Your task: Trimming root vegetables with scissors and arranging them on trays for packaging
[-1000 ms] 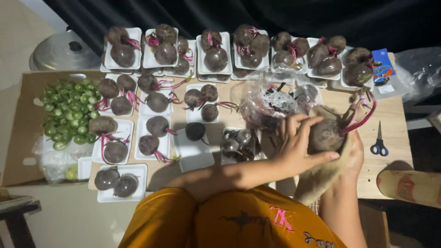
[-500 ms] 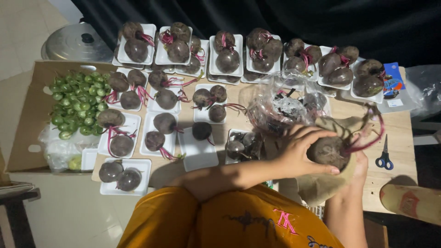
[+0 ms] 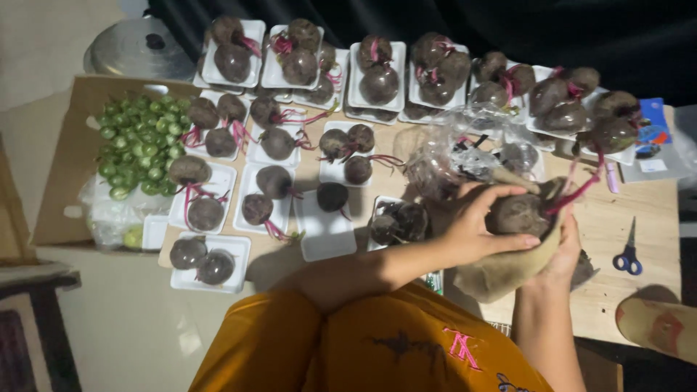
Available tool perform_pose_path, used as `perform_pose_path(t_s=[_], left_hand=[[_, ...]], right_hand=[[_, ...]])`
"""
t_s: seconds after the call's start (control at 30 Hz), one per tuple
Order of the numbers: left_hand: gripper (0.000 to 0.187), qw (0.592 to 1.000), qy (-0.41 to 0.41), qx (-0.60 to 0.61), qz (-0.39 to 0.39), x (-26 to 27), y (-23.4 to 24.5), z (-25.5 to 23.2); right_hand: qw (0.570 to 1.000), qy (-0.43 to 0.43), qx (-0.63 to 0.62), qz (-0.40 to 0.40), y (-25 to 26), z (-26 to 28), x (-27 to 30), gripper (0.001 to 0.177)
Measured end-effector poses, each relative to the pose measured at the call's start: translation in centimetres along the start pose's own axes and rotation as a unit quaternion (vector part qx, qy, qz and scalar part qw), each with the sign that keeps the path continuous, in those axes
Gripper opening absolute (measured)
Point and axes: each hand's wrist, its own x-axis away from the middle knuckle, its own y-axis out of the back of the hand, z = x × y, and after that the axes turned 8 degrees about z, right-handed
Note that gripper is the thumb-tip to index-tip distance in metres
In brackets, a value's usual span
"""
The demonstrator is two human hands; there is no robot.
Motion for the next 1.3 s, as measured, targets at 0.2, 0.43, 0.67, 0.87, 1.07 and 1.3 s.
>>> perform_pose_path(t_s=[0.2,0.43,0.67,0.87,1.07,1.3], left_hand=[[0.084,0.999,-0.003,0.044,0.030,0.1,-0.6,1.6],[0.085,0.990,-0.091,-0.053,-0.094,0.8,-0.2,0.1],[0.082,0.996,-0.017,0.084,-0.037,1.3,0.8,-0.4],[0.082,0.983,0.038,0.180,0.023,1.4,1.6,-0.3],[0.088,0.983,0.064,0.169,-0.017,0.8,2.1,-0.3],[0.079,0.989,0.004,0.140,0.040,1.1,2.7,2.0]], right_hand=[[0.998,0.030,0.026,-0.038,-6.7,-0.6,0.4,0.038],[0.981,0.123,0.059,-0.134,-11.9,-0.7,2.5,0.031],[0.949,0.117,0.268,-0.120,-7.6,-0.4,1.9,0.025],[0.968,0.120,0.209,-0.073,1.5,-1.0,-0.7,0.028],[0.979,0.088,0.184,-0.024,-3.0,-1.5,1.1,0.031],[0.985,0.120,0.117,-0.043,-1.6,-1.7,-0.2,0.017]])
